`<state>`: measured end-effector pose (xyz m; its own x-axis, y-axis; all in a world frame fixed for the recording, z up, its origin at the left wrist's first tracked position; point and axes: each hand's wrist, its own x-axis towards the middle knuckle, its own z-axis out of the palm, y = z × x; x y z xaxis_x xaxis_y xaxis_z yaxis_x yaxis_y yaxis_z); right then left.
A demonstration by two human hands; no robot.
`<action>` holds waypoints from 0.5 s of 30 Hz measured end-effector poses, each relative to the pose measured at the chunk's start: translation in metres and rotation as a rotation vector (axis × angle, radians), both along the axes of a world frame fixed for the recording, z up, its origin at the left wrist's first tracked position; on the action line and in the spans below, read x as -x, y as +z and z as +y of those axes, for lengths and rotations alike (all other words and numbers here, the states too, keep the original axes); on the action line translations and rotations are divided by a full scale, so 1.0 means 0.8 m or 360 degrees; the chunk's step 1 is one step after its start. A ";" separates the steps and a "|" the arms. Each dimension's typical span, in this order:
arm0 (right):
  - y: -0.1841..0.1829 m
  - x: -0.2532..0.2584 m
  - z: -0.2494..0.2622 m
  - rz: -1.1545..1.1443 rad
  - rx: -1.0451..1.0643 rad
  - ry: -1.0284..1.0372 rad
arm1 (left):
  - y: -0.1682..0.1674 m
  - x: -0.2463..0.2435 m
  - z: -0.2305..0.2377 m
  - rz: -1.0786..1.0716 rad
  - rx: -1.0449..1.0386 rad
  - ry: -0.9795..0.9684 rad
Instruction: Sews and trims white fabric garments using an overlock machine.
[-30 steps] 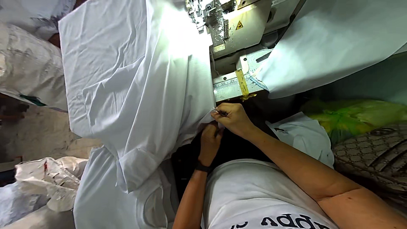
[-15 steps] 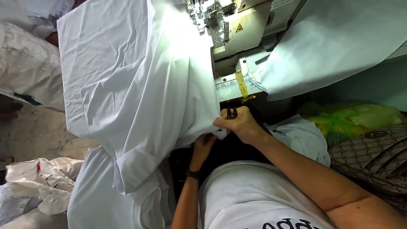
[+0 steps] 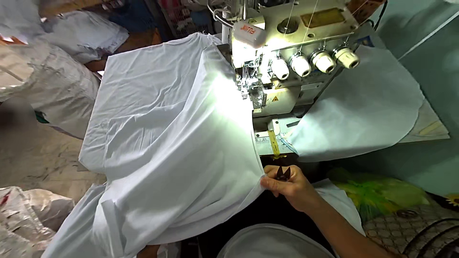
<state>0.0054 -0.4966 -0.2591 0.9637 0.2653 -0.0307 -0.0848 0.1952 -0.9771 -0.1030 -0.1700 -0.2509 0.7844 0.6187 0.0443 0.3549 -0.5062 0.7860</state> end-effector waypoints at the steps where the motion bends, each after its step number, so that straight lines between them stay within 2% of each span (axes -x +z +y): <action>1: 0.003 0.000 -0.001 -0.0128 0.0054 0.0029 | 0.010 -0.006 -0.004 -0.0143 0.0136 -0.0004; 3: 0.010 -0.004 0.000 -0.0362 0.0153 0.0076 | 0.023 -0.014 -0.007 -0.0347 0.0383 -0.0024; 5: 0.011 -0.014 0.002 -0.0443 0.0206 0.0061 | 0.031 -0.021 -0.007 -0.0382 0.0421 -0.0028; 8: 0.010 -0.038 0.009 -0.0402 0.0238 -0.0015 | 0.015 -0.033 0.016 -0.0364 0.0158 -0.0155; 11: 0.012 -0.067 0.015 -0.0385 0.0283 -0.0107 | 0.038 -0.063 0.002 0.0080 -0.0280 -0.0082; 13: 0.014 -0.087 0.020 -0.0486 0.0391 -0.0184 | 0.041 -0.078 0.009 0.0171 -0.0400 -0.0231; 15: 0.016 -0.107 0.024 -0.0616 0.0538 -0.0270 | 0.039 -0.086 0.033 0.0131 -0.0354 -0.0517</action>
